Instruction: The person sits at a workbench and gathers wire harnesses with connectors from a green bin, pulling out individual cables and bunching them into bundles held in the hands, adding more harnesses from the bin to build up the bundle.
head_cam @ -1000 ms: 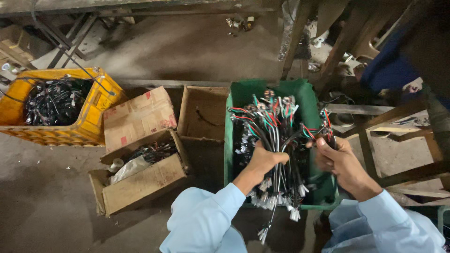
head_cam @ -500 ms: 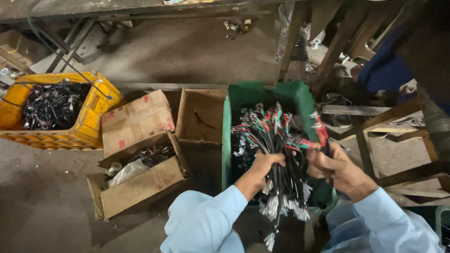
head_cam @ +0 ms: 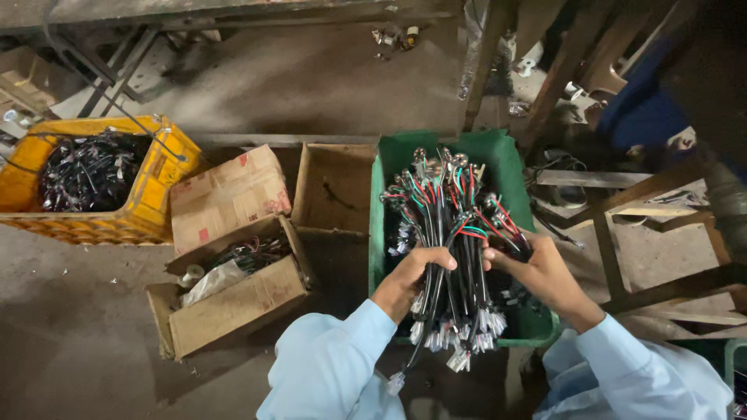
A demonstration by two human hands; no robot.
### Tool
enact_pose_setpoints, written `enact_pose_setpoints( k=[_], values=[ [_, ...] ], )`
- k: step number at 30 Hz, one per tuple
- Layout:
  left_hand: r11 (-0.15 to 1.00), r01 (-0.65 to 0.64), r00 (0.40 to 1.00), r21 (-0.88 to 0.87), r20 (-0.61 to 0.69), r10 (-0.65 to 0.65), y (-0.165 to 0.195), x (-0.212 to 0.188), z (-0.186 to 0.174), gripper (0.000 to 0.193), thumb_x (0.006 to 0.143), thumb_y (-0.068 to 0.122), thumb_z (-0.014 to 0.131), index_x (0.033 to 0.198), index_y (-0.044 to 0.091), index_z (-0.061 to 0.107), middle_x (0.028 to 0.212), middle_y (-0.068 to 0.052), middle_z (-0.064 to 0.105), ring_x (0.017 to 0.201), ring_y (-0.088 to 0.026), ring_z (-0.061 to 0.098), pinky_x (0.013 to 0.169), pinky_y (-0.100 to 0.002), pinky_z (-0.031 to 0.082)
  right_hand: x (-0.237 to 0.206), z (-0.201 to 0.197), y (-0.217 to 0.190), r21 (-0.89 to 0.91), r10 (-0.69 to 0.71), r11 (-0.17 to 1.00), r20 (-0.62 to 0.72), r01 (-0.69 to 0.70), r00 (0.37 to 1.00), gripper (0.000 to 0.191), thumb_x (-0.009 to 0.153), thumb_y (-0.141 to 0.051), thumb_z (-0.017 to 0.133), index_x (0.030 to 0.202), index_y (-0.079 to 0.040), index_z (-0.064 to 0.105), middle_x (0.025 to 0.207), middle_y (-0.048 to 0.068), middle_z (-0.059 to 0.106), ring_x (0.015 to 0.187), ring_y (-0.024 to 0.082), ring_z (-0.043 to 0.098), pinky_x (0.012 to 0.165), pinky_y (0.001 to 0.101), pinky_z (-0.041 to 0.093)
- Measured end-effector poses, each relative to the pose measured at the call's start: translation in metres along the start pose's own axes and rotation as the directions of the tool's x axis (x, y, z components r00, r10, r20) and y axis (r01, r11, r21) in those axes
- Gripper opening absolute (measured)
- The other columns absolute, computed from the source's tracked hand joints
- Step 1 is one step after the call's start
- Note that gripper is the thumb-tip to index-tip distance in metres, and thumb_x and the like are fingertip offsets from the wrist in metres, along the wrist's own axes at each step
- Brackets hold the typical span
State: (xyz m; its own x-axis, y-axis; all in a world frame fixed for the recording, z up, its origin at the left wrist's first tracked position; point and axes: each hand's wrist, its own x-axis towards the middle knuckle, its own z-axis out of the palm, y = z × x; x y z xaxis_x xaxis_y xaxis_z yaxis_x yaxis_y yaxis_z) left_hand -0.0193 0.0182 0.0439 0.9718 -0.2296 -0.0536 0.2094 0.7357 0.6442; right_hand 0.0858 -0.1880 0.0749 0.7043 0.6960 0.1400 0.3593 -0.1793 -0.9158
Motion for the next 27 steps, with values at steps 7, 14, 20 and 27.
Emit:
enact_pose_setpoints(
  k=[7, 14, 20, 27],
  values=[
    [0.954, 0.153, 0.988, -0.259, 0.072, -0.139, -0.021, -0.002, -0.039, 0.060, 0.084, 0.019, 0.051, 0.137, -0.010, 0.055, 0.132, -0.028, 0.063, 0.115, -0.032, 0.068, 0.102, -0.036, 0.057, -0.001, -0.004, 0.000, 0.075, -0.017, 0.997, -0.094, 0.025, 0.995, 0.014, 0.098, -0.015, 0.065, 0.103, -0.002, 0.070, 0.087, -0.006, 0.069, 0.080, -0.001, 0.055, 0.072, 0.0193, 0.046],
    [0.985, 0.109, 0.952, -0.131, -0.271, -0.142, -0.066, 0.036, -0.088, 0.019, 0.081, 0.018, 0.061, 0.065, 0.010, 0.057, 0.057, -0.003, 0.056, 0.043, -0.013, 0.052, 0.040, -0.026, 0.041, -0.013, -0.001, 0.007, -0.241, 0.008, 0.970, -0.149, -0.044, 0.989, 0.017, 0.090, -0.018, 0.077, 0.090, -0.001, 0.077, 0.057, -0.001, 0.051, 0.057, 0.005, 0.041, 0.050, 0.0282, 0.033],
    [0.997, -0.076, 0.929, -0.019, -0.366, 0.064, -0.079, 0.054, -0.110, 0.014, 0.079, 0.008, 0.063, 0.067, 0.007, 0.058, 0.059, -0.003, 0.057, 0.043, -0.014, 0.053, 0.041, -0.028, 0.044, -0.012, -0.017, 0.002, -0.016, -0.025, 1.000, -0.042, 0.024, 0.999, 0.014, 0.082, -0.013, 0.081, 0.089, -0.001, 0.080, 0.072, -0.004, 0.071, 0.069, 0.000, 0.057, 0.060, 0.0213, 0.046],
    [0.984, -0.034, 0.955, -0.174, -0.295, -0.019, -0.081, 0.058, -0.112, 0.012, 0.078, 0.012, 0.061, 0.073, 0.002, 0.063, 0.062, -0.010, 0.064, 0.044, -0.018, 0.061, 0.042, -0.028, 0.049, -0.009, -0.013, -0.013, -0.426, -0.065, 0.899, -0.349, -0.096, 0.935, 0.026, 0.085, -0.021, 0.089, 0.090, 0.002, 0.077, 0.062, 0.007, 0.058, 0.056, 0.010, 0.045, 0.054, 0.0277, 0.039]
  ],
)
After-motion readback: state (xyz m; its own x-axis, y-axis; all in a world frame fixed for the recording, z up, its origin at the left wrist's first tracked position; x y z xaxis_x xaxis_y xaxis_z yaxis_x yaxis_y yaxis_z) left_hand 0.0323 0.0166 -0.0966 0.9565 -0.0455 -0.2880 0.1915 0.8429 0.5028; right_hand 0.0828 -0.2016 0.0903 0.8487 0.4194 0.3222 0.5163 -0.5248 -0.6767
